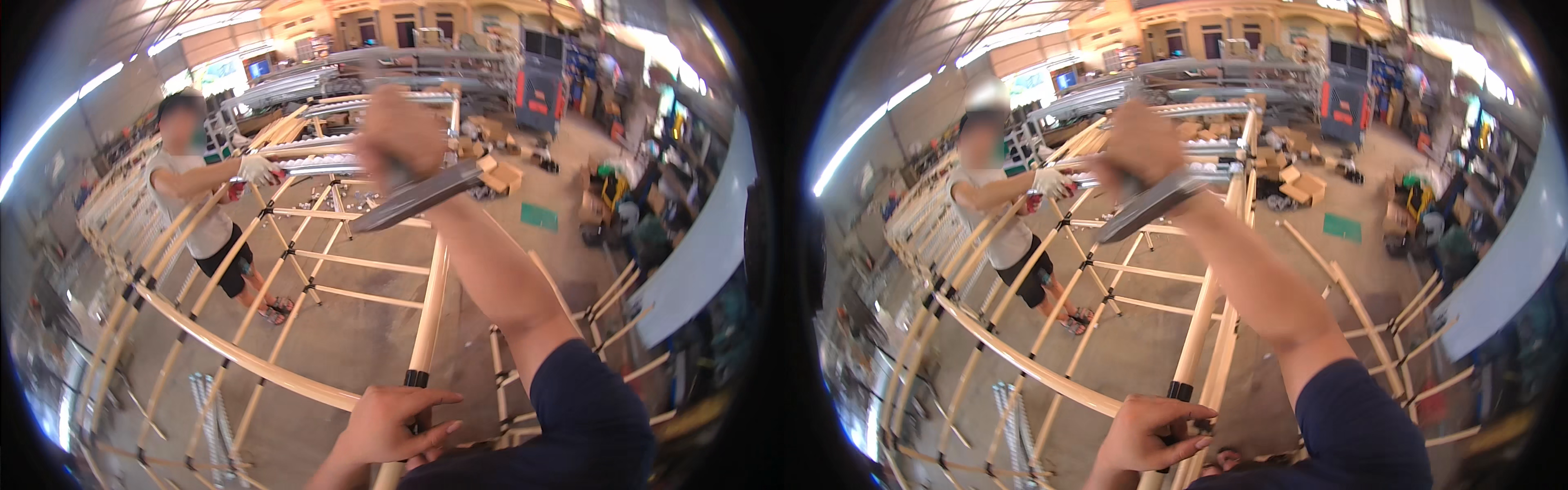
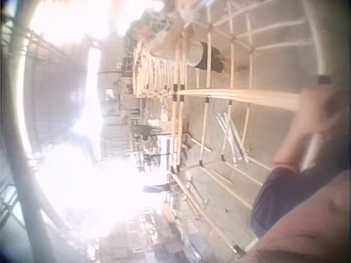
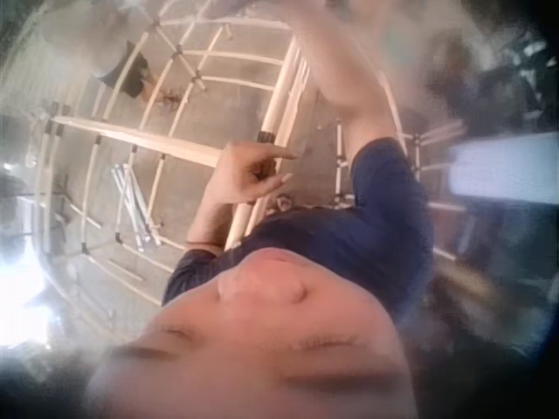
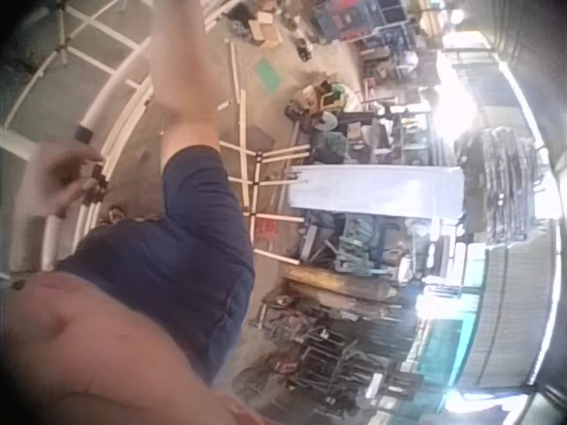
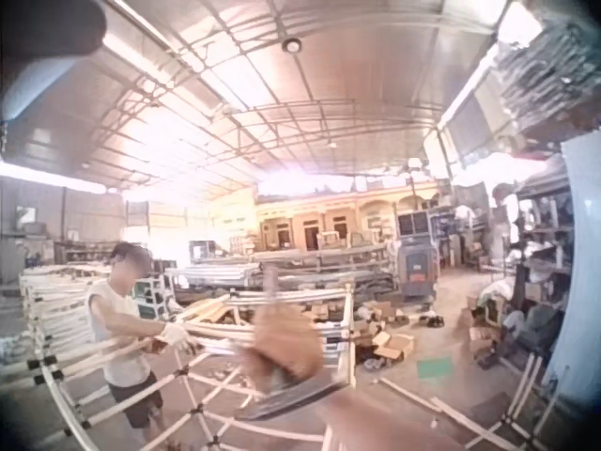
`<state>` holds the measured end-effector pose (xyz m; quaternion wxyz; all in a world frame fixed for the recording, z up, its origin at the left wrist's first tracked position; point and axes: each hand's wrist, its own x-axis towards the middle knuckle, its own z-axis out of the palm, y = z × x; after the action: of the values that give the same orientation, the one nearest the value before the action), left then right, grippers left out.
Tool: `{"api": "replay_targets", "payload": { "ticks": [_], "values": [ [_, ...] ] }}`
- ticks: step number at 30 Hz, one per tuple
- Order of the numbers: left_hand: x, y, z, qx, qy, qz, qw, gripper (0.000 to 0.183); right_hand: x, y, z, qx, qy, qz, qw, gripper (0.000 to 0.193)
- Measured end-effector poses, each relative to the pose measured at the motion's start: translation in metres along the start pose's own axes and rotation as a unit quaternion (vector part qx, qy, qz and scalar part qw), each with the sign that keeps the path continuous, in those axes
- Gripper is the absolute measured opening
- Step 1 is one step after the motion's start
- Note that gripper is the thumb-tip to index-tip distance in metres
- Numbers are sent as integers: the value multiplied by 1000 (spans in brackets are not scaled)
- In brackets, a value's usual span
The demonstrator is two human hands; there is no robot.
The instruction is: The person assembles a structural frame by connecting wooden tubes and metal rails using a hammer to secure plastic joints and components. They position the metal rail on top of the wooden frame and strike the joints with the hammer to lock them in place while others assist in holding the structure.
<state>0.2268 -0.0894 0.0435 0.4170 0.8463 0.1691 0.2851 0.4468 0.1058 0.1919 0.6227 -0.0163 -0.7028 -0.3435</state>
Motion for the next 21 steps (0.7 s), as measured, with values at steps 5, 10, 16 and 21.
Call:
{"api": "replay_targets", "payload": {
  "ticks": [5, 10, 16, 21],
  "values": [
    [10, 5, 9, 31, -10, 50, 998, 20, 40, 2, -122, 79, 185, 108, 974, 22],
    [22, 0, 15, 99, 18, 147, 984, 14, -66, 60, -189, 150, 413, 337, 832, 34],
    [31, 11, -1, 85, -100, 79, 988, 15, -116, 84, -219, 393, 602, 442, 536, 32],
    [90, 36, -42, -21, -327, -198, 924, 33, -159, 112, -266, 451, 225, 683, 528, 33]
  ]
}}
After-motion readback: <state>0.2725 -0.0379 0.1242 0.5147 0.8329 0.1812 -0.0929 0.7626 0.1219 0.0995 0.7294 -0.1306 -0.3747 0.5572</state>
